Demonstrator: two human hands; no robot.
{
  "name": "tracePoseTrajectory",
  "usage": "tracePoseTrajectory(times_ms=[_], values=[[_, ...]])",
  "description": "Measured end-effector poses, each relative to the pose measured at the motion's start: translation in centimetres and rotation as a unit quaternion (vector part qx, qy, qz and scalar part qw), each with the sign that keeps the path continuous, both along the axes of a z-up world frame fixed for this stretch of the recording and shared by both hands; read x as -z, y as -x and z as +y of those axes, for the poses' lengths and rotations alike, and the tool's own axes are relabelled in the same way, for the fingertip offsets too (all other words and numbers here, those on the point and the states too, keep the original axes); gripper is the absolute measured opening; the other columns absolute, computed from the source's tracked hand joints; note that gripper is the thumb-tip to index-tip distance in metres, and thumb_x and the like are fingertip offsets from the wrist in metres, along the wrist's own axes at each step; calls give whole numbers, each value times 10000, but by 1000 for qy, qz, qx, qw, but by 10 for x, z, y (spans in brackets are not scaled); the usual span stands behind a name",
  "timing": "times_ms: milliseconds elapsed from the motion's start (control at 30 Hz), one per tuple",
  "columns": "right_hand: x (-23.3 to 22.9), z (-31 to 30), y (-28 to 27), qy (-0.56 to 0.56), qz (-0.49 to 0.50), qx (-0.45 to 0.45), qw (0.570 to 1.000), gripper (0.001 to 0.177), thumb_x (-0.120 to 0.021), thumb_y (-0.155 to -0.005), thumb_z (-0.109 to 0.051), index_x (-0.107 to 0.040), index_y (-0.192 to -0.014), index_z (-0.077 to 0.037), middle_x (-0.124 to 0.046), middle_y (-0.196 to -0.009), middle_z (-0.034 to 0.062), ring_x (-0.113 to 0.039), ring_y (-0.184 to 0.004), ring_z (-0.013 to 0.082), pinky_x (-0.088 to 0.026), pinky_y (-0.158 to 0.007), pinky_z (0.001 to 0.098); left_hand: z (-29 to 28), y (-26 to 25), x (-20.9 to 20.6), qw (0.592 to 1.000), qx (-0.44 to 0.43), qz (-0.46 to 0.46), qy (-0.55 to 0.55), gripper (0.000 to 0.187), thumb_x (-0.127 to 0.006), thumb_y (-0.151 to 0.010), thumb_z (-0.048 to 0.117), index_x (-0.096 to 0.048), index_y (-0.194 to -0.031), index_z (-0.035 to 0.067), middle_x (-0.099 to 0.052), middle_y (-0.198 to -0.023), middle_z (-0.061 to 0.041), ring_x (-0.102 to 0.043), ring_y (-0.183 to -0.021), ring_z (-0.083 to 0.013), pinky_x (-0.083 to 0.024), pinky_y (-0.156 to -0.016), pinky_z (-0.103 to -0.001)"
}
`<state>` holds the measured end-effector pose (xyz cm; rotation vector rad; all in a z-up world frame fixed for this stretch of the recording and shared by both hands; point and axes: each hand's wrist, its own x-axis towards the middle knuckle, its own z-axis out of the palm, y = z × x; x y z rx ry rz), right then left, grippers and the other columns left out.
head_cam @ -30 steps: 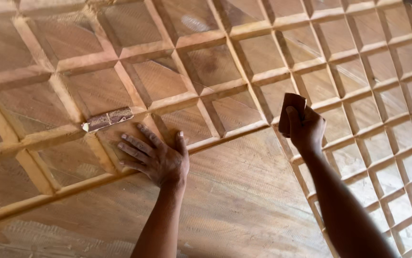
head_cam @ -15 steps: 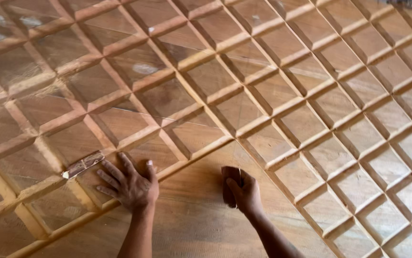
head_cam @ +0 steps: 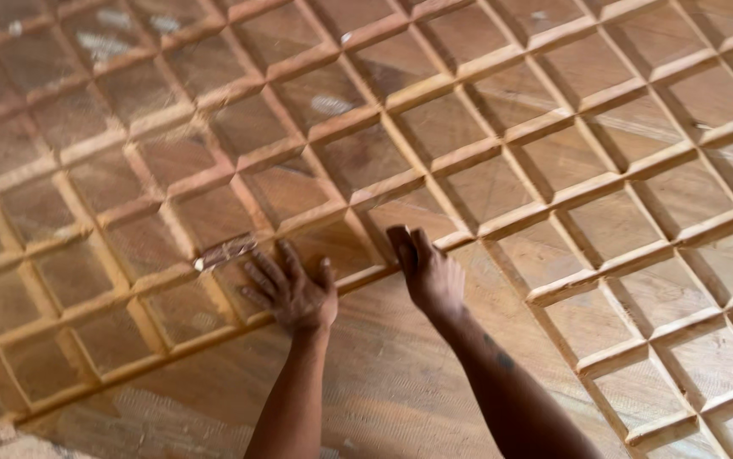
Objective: The person sands a large wooden surface featuring a grid of raised square panels using a sanding block. They systematically rub the sanding block over the raised edges and flat surfaces of the grid pattern to smooth the wood.
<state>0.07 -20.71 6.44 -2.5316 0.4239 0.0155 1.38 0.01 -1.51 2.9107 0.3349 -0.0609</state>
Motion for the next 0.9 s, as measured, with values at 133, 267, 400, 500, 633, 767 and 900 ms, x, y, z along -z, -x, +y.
tracePoseTrajectory(times_ms=[133, 267, 400, 500, 633, 767, 900], values=[[15, 12, -20, 87, -27, -65, 994, 279, -663, -918, -398, -639, -931, -121, -736, -840, 144, -708, -703, 400, -546, -580, 520, 4, -2, -14, 998, -4, 70, 11, 914, -229, -945, 760, -165, -1627, 155, 18, -1665, -274, 58, -1523, -479, 97, -1165, -680], [33, 24, -6, 184, -39, -51, 981, 341, -688, -912, -454, -644, -827, -126, -729, -800, 123, -704, -677, 352, -551, -567, 491, 8, -5, -24, 996, 17, 71, 45, 897, -238, -969, 730, -126, -1637, 142, 45, -1669, -288, 87, -1529, -481, 110, -1167, -683], [65, 34, -58, 246, -57, -75, 965, 288, -623, -1042, -434, -686, -936, -173, -696, -775, 123, -647, -537, 317, -502, -431, 464, 38, 5, -18, 981, 89, 9, 174, 888, -245, -1008, 739, -61, -1667, 173, 86, -1716, -234, 102, -1583, -409, 96, -1261, -610], [90, 45, -125, 343, -236, -113, 902, 344, -594, -1019, -453, -674, -820, -184, -670, -707, 82, -582, -455, 221, -450, -371, 358, 105, 9, 9, 991, 96, 27, 92, 928, -234, -935, 788, -29, -1634, 213, 125, -1684, -142, 107, -1550, -356, 97, -1221, -574], [67, 23, -79, 301, -84, -125, 942, 488, -562, -1099, -465, -640, -741, -143, -637, -633, 68, -500, -400, 189, -362, -345, 380, 237, 4, 18, 990, -113, 29, 82, 1029, -231, -956, 839, -45, -1734, 190, 106, -1751, -180, 69, -1636, -392, 75, -1290, -630], [70, 9, -53, 342, -187, -194, 900, 442, -578, -1078, -450, -621, -746, -162, -640, -659, 39, -496, -453, 176, -340, -393, 353, 249, -3, 19, 960, -232, 106, 116, 1187, -351, -884, 958, -34, -1742, 201, 88, -1764, -225, 72, -1652, -437, 58, -1303, -704], [93, 23, -139, 303, -160, -146, 928, 401, -640, -1071, -458, -694, -788, -179, -623, -581, 25, -482, -371, 175, -315, -324, 366, 250, -2, 14, 963, -222, 95, 118, 1187, -400, -932, 946, -27, -1765, 186, 82, -1789, -250, 70, -1637, -459, 50, -1296, -715]])
